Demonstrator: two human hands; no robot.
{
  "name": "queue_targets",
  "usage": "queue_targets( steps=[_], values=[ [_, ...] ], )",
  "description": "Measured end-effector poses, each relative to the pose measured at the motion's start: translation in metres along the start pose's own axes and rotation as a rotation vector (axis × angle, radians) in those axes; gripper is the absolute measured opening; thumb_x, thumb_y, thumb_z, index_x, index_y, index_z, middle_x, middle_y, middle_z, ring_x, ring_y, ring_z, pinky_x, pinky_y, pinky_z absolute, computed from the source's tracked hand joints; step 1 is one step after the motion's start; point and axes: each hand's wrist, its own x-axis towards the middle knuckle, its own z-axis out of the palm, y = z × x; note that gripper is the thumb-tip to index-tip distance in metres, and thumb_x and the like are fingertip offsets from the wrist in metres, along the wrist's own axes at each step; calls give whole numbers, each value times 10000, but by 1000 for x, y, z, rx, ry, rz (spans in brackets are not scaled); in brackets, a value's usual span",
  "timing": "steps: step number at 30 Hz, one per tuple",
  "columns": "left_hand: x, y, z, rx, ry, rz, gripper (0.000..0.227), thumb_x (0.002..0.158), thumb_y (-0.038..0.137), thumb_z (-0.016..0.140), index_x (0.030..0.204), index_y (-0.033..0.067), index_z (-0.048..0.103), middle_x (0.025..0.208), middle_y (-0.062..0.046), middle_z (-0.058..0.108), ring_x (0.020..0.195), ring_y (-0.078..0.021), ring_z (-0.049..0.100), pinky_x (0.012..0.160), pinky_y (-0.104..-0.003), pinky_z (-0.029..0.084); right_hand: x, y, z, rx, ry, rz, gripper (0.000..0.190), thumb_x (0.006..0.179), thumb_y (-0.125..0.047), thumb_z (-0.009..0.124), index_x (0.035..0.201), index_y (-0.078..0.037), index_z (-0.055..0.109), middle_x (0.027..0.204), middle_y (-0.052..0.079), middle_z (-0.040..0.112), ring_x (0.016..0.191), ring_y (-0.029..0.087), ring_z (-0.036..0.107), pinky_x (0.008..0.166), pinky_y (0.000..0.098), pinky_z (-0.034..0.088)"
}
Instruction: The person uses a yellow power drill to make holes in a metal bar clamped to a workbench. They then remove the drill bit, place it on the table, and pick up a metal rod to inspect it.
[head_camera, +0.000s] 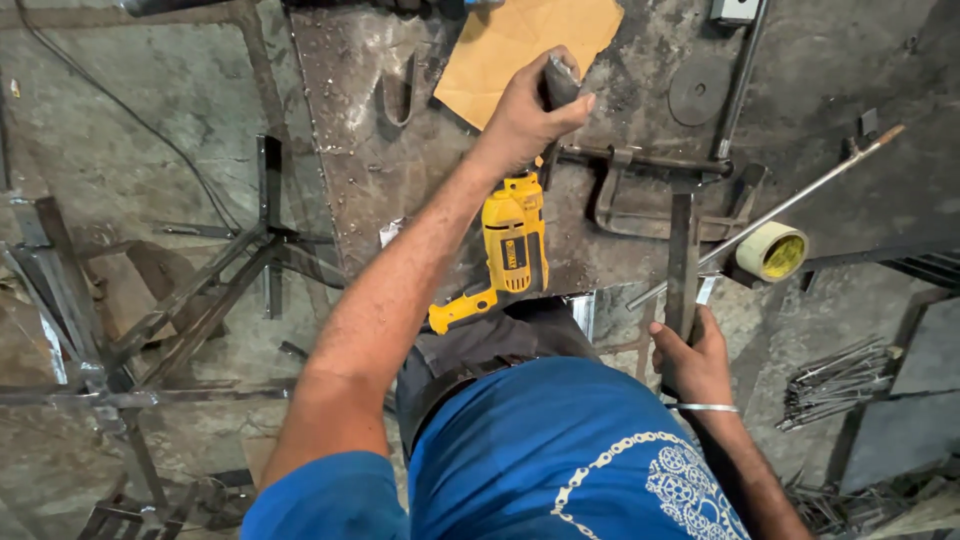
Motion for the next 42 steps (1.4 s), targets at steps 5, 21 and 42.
queue_targets(
  steps=[5,21,42],
  values=[
    [-2,2,-3,77,-59,66,272,927,158,785,956,76,527,810,66,503,755,-49,469,662,-249,429,-4,-30,3,16,-18,-3,277,908,-96,716,1091,-25,520,702,28,569,533,130,552,471,300,441],
    [-24,-18,1,323,123,132,298,865,199,834,909,21,598,728,-37,655,684,-51,587,633,-302,526,-3,-223,56,-717,-43,-614,444,926,-262,742,1255,-26,558,837,235,680,767,414,684,651,452,517],
    [-30,-28,2,357,135,264,397,787,199,846,1030,-13,615,837,-156,674,737,-206,630,691,-352,534,-7,-250,29,-722,-21,-472,310,945,-271,678,1044,-11,540,624,73,576,514,160,577,492,341,451]
  ],
)
